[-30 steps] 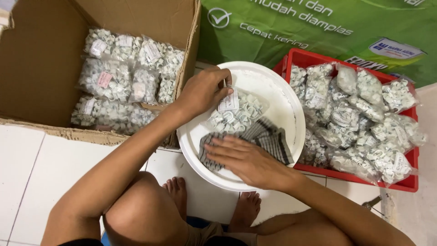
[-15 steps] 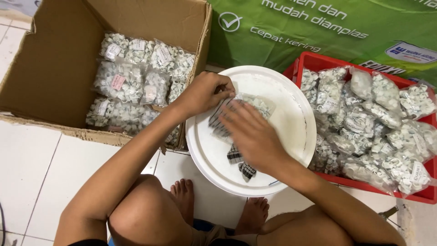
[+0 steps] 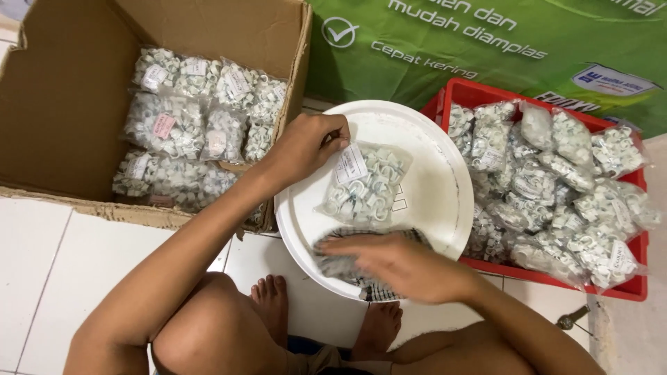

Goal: The person wipes small plastic packets containing white objects with a cloth before placing them back into a container.

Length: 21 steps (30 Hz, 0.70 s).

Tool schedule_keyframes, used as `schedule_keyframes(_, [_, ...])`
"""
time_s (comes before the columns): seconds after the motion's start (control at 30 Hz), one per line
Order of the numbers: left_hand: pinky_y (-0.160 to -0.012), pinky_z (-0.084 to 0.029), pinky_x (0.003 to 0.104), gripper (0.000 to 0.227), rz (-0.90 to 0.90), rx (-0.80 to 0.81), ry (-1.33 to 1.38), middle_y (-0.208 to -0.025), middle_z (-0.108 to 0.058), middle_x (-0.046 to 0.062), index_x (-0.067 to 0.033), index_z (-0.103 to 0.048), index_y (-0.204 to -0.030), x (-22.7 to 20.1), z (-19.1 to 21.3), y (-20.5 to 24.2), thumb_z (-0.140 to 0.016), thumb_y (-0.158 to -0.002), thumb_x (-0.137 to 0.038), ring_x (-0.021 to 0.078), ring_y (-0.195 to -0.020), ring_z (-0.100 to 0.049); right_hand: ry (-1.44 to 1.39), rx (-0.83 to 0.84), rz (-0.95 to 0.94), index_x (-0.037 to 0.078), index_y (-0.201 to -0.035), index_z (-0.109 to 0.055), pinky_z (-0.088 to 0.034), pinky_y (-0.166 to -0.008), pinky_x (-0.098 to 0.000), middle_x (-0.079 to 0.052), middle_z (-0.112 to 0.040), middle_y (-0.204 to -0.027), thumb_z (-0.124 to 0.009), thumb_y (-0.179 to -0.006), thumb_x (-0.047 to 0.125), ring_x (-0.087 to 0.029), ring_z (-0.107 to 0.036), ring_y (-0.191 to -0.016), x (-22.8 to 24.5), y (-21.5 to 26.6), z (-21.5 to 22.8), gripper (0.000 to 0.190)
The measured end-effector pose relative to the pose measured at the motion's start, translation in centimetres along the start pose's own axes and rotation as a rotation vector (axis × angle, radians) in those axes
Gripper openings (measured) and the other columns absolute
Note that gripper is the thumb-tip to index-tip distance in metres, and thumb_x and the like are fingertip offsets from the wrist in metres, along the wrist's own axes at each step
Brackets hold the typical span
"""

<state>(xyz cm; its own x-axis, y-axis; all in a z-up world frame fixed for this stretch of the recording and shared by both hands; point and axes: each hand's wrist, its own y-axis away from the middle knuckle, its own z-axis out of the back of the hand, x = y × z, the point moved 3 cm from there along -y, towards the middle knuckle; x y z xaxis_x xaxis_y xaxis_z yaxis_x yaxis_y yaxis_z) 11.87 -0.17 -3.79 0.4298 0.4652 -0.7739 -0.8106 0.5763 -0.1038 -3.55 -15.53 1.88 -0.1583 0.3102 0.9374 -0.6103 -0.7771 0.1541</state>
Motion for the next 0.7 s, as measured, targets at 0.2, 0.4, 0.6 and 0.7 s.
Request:
schedule_keyframes(0.2, [-0.069,-0.057,0.047,0.003,-0.029,-0.004,-0.038,-0.083,-0.073,0.020,-0.0040,-0.067,-0.094,0.0,-0.3,0.3,-0.069,-0.093,-0.006,0.0426,-0.079,-0.071,0.026,-0.861,-0.006,0.001,-0.143,-0.056,-0.045,-0.112,-0.0524,-0.021,-0.069,-0.131,-0.035,-0.110,0.017,-0.036,-0.062,-0.130,-2.1,5.2,5.1,0.043])
schedule_keyframes(0.4, [-0.062,-0.056,0.044,0.005,-0.008,-0.046,-0.110,-0.077,-0.069,0.017,-0.0057,-0.065,-0.091,1.2,-1.6,-0.1,-0.069,-0.092,-0.009,0.0382,-0.072,-0.070,0.948,-0.380,0.254,0.012,-0.151,-0.051,-0.025,-0.123,-0.0543,-0.015,-0.038,-0.164,-0.042,-0.107,0.015,-0.039,-0.034,-0.149,-7.6,1.2,0.4,0.045])
schedule_keyframes(0.6, [-0.061,-0.057,0.048,0.002,0.037,-0.069,-0.154,-0.077,-0.071,0.015,-0.0075,-0.066,-0.094,0.3,-1.7,-0.2,-0.066,-0.093,-0.007,0.0390,-0.073,-0.072,0.632,-0.170,0.274,0.000,-0.143,-0.057,-0.029,-0.121,-0.0479,-0.017,-0.047,-0.158,-0.049,-0.105,0.010,-0.035,-0.041,-0.146,-5.1,2.6,-1.5,0.040])
schedule_keyframes(0.7, [-0.065,-0.058,0.052,0.007,0.068,-0.071,-0.231,-0.081,-0.074,0.013,-0.0111,-0.068,-0.101,-0.4,-1.9,-0.3,-0.066,-0.094,-0.013,0.0402,-0.076,-0.074,0.263,-0.116,0.241,-0.003,-0.134,-0.062,-0.038,-0.116,-0.0558,-0.024,-0.061,-0.143,-0.052,-0.100,0.003,-0.040,-0.053,-0.136,-2.7,2.9,-0.4,0.036])
